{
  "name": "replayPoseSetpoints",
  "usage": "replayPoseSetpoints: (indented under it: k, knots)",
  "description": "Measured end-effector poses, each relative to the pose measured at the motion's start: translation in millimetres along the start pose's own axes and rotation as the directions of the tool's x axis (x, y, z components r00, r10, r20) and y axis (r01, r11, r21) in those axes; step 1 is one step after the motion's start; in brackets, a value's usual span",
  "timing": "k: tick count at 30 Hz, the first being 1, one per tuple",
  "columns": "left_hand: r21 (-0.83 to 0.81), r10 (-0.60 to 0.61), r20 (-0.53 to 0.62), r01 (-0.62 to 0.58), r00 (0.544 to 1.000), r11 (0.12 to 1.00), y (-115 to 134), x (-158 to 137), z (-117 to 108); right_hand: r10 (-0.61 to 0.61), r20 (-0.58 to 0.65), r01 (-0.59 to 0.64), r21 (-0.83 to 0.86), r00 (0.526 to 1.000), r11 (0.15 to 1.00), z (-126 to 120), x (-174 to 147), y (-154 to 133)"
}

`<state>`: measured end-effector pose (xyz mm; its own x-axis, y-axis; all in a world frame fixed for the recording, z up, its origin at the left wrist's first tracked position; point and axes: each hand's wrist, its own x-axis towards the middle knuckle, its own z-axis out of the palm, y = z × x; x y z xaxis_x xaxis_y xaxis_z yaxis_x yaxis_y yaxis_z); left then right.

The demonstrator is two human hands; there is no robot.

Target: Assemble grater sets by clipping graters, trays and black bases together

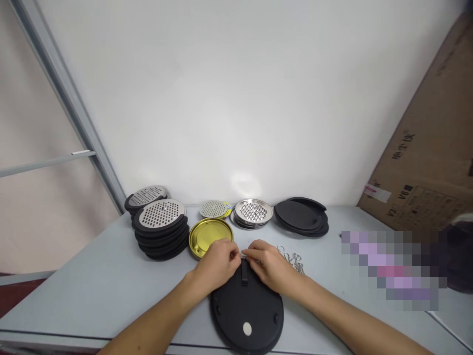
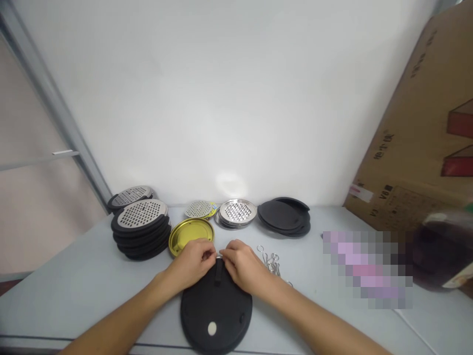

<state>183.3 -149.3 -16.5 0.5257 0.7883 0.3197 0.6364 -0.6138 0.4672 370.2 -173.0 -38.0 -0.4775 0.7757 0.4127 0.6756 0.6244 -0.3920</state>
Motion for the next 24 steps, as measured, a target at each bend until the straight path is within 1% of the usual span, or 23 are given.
replayPoseSetpoints:
  k: [5,10,13,17,24]
  knots:
    - [-0.008,0.013,0.042,-0.013,0.999,1.000,-1,0,-7,0.091,-0.097,-0.080,0.108,0.991,0.991,0,-4,-1]
    - [-0.002,0.034,0.058,-0.034,0.998,0.999,-2,-1,-11,0.125,-0.094,-0.111,0.143,0.988,0.984,-3,-5,-1]
    - [-0.021,0.033,0.071,-0.031,0.997,0.999,-2,-1,-13,0.114,-0.125,-0.096,0.144,0.986,0.985,-1,-4,2]
    - [-0.020,0.024,0.061,-0.023,0.998,1.000,-2,-1,-13,0.066,-0.159,-0.044,0.137,0.985,0.990,2,-6,2]
    - [-0.003,0.033,0.064,-0.033,0.997,0.999,1,-2,-15,0.068,-0.143,-0.046,0.150,0.987,0.988,-2,-12,-1]
